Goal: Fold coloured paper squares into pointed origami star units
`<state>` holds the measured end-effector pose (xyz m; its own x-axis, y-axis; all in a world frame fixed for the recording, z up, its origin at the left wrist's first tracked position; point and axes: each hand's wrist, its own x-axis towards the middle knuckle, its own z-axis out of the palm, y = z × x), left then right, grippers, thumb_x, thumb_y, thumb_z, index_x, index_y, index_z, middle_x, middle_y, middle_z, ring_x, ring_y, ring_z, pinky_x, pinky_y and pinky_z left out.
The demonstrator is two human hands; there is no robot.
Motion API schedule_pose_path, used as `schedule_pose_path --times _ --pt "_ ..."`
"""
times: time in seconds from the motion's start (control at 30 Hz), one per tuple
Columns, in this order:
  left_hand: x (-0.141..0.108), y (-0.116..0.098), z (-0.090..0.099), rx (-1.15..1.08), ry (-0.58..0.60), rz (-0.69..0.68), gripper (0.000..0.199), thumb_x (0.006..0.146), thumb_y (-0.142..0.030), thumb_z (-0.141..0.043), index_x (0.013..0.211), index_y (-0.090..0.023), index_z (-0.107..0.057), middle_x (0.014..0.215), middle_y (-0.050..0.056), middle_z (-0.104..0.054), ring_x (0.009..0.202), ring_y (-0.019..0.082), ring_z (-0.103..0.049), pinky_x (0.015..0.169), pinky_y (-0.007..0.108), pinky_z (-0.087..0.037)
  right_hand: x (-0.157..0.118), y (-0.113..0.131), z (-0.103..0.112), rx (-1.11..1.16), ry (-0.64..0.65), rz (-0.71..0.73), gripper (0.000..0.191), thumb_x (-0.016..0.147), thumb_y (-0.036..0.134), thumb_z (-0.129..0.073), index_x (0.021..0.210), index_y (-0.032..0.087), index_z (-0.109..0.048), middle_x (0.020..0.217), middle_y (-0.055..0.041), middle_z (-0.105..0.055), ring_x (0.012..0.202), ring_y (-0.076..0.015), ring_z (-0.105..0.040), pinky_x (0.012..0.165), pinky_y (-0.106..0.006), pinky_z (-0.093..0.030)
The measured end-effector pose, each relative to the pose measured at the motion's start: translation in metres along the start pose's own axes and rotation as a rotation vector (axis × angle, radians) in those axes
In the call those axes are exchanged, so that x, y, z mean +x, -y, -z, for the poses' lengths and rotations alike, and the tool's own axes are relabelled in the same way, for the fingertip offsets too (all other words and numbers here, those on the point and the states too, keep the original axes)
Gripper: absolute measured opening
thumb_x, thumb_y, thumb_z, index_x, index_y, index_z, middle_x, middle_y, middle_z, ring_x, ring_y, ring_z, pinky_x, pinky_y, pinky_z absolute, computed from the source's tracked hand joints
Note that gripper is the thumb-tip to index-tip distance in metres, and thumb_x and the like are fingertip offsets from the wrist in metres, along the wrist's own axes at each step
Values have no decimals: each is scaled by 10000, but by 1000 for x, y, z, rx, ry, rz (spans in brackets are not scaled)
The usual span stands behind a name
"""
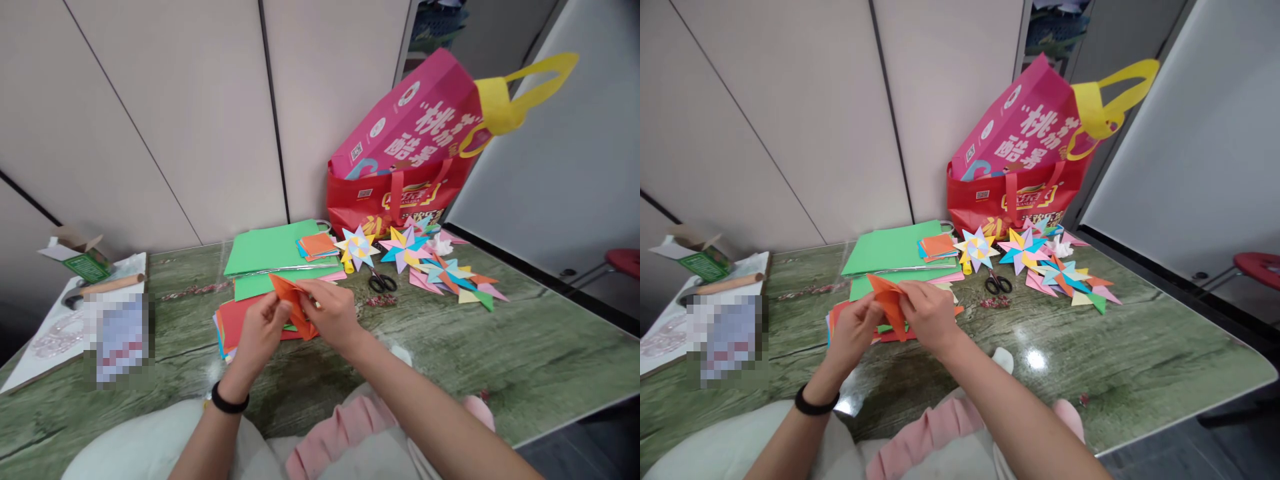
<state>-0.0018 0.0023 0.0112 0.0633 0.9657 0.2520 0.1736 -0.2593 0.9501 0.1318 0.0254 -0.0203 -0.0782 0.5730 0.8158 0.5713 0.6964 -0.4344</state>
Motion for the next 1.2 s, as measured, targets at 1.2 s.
schedule_pose_path --times 1.2 --pt "0 -8 12 -461 298 407 291 766 -386 -589 651 -160 -445 478 -79 -421 311 -2 -294 334 132 -193 16 -2 7 1102 385 -829 257 689 390 -665 702 149 -579 668 5 -601 577 -73 -566 486 -166 -468"
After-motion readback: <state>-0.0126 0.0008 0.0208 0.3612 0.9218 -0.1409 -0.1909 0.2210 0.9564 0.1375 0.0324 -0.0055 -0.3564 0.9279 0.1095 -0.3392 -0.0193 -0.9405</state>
